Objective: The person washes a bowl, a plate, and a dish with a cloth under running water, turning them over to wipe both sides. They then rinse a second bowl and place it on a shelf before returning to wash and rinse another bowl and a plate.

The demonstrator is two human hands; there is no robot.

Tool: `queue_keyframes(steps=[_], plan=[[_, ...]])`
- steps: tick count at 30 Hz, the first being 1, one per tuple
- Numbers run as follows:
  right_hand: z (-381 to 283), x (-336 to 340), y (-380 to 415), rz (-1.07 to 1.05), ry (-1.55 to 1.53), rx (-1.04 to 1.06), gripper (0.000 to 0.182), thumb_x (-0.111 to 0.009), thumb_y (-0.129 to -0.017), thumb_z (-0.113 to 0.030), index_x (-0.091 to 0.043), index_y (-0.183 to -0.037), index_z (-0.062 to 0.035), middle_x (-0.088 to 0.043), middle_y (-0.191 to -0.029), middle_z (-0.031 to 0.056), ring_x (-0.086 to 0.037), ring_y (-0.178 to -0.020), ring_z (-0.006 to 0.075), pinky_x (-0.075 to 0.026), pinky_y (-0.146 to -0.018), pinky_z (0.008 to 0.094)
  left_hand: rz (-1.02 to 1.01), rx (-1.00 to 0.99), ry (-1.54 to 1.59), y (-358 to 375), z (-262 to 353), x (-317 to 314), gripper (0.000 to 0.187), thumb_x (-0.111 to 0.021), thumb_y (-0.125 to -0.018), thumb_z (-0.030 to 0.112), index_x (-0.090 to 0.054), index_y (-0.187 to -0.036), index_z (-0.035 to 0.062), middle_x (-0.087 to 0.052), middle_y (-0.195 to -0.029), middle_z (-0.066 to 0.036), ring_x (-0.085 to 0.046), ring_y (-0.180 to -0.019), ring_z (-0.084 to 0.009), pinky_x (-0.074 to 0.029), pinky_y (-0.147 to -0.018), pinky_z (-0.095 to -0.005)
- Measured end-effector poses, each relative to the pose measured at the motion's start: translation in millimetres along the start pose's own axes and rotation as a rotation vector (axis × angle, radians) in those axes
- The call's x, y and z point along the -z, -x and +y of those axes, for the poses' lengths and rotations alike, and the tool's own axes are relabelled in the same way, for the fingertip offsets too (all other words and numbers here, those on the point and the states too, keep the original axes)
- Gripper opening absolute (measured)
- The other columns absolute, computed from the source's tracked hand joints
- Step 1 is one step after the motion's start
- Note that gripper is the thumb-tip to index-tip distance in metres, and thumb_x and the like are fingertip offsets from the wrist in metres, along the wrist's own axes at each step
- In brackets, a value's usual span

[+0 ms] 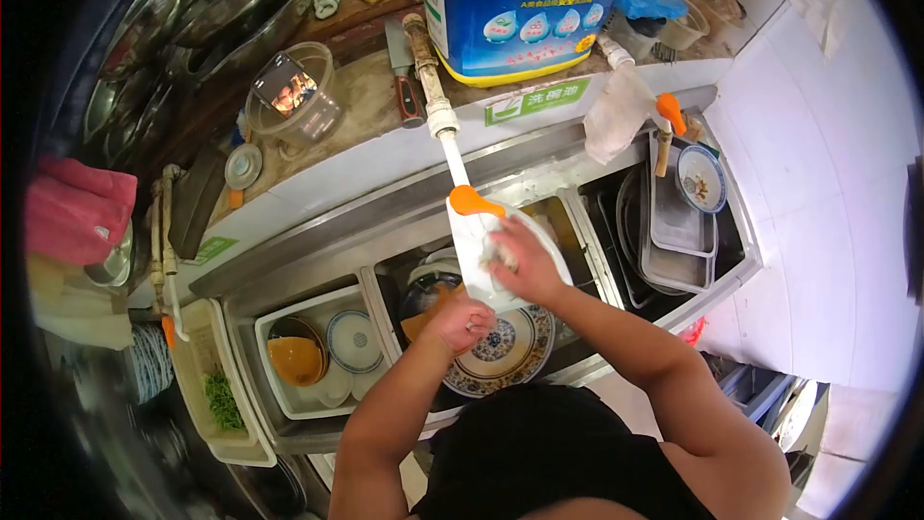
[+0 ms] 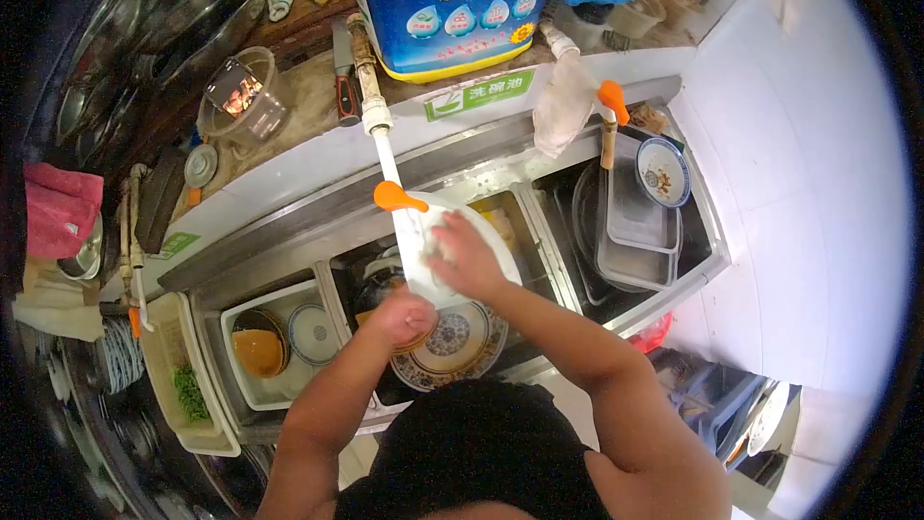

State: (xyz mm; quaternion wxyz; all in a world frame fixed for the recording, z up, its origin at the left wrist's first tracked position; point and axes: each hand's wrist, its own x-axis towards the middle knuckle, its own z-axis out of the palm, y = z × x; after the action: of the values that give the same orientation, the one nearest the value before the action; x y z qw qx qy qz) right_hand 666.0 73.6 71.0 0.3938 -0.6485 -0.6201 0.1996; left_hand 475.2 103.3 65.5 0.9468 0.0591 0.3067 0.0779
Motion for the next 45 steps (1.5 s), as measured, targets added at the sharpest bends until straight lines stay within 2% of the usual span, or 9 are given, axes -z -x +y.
queue_keyframes(steps=[8, 11, 14, 16, 18, 26, 33, 36, 45], plan=[[1.6, -32.3, -72.4, 0.07, 0.237, 0.241, 0.043, -0.068, -0.079, -0.025, -0.059, -0.115, -0.0048, -0.052, -0.124, 0.0221, -0.053, -0.109, 0.038, -0.045, -0.093, 0.0433, 0.356, -0.079, -0.222, -1.1, -14.3, -28.3, 0.031, -0.052, -0.074, -0.011, -0.047, -0.098, 0.0085, -0.04, -0.064, 0.0, -0.037, -0.049, -0.0076, -0.027, -0.041, -0.0237], [68.6, -63.4, -96.6, -0.106, -0.673, -0.343, 0.05, -0.073, -0.07, -0.028, -0.062, -0.113, -0.0061, -0.06, -0.11, 0.0216, -0.061, -0.097, 0.0374, -0.049, -0.083, 0.0443, 0.14, -0.051, -0.258, 1.7, -21.7, -15.3, 0.036, -0.052, -0.074, -0.012, -0.047, -0.104, 0.0085, -0.044, -0.067, -0.001, -0.038, -0.048, -0.0076, -0.029, -0.041, -0.0242], [64.9, -36.4, -87.5, -0.24, -0.388, -0.472, 0.045, -0.07, -0.074, -0.029, -0.062, -0.113, -0.0089, -0.064, -0.1, 0.0215, -0.064, -0.083, 0.0368, -0.051, -0.075, 0.0403, 0.137, -0.118, -0.188, 6.2, -26.3, -7.6, 0.04, -0.052, -0.074, -0.012, -0.048, -0.108, 0.0093, -0.047, -0.067, -0.002, -0.039, -0.046, -0.0071, -0.029, -0.041, -0.024], [66.5, -20.9, -58.7, 0.006, 0.04, 0.044, 0.026, -0.059, -0.087, -0.023, -0.063, -0.103, -0.0037, -0.066, -0.08, 0.0137, -0.064, -0.072, 0.0215, -0.048, -0.066, 0.0311, 0.171, -0.14, -0.243, 13.1, -23.7, -11.2, 0.04, -0.05, -0.075, -0.012, -0.049, -0.11, 0.0079, -0.045, -0.064, -0.001, -0.038, -0.045, -0.0079, -0.027, -0.04, -0.0239], [75.4, -12.7, -32.3, 0.001, -0.156, -0.538, 0.033, -0.056, -0.089, -0.032, -0.064, -0.1, -0.0028, -0.067, -0.084, 0.017, -0.065, -0.078, 0.028, -0.049, -0.07, 0.0343, 0.204, -0.154, -0.3, 17.0, -21.5, -6.5, 0.041, -0.049, -0.075, -0.012, -0.051, -0.111, 0.0066, -0.043, -0.06, 0.0, -0.037, -0.043, -0.0086, -0.026, -0.038, -0.0238], [55.2, -1.6, -27.8, 0.089, 0.025, -0.663, 0.049, -0.055, -0.087, -0.047, -0.065, -0.103, -0.0017, -0.065, -0.091, 0.0246, -0.062, -0.089, 0.0396, -0.048, -0.08, 0.0427, 0.104, -0.081, -0.289, 4.6, -21.0, 12.7, 0.041, -0.049, -0.076, -0.011, -0.048, -0.111, 0.0111, -0.043, -0.064, 0.001, -0.036, -0.046, -0.0064, -0.029, -0.041, -0.0238], [-28.4, -14.7, -67.4, 0.14, 0.01, -0.039, 0.047, -0.069, -0.077, -0.029, -0.058, -0.116, -0.0042, -0.057, -0.115, 0.0212, -0.054, -0.11, 0.0349, -0.045, -0.093, 0.0372, 0.29, -0.101, -0.224, -1.1, -18.0, -23.9, 0.04, -0.049, -0.074, -0.012, -0.049, -0.107, 0.0101, -0.043, -0.063, 0.0, -0.037, -0.047, -0.008, -0.031, -0.042, -0.0253], [-37.5, -26.4, -31.9, 0.1, 0.083, 0.098, 0.051, -0.068, -0.076, -0.021, -0.054, -0.123, -0.0061, -0.053, -0.123, 0.0201, -0.052, -0.113, 0.0376, -0.043, -0.096, 0.0395, 0.045, -0.153, -0.169, -4.7, 1.6, -12.3, 0.036, -0.05, -0.074, -0.011, -0.053, -0.102, 0.0117, -0.047, -0.068, 0.0, -0.039, -0.049, -0.0084, -0.029, -0.044, -0.0233], [50.7, 9.0, 25.5, 0.128, 0.318, 0.181, 0.039, -0.066, -0.078, -0.021, -0.059, -0.115, -0.0087, -0.058, -0.115, 0.0171, -0.053, -0.113, 0.0365, -0.045, -0.092, 0.0417, 0.042, -0.269, 0.076, 17.4, 8.1, -0.8, 0.043, -0.048, -0.075, -0.009, -0.051, -0.115, 0.0077, -0.045, -0.066, 0.0, -0.036, -0.047, -0.0069, -0.029, -0.044, -0.0203]])
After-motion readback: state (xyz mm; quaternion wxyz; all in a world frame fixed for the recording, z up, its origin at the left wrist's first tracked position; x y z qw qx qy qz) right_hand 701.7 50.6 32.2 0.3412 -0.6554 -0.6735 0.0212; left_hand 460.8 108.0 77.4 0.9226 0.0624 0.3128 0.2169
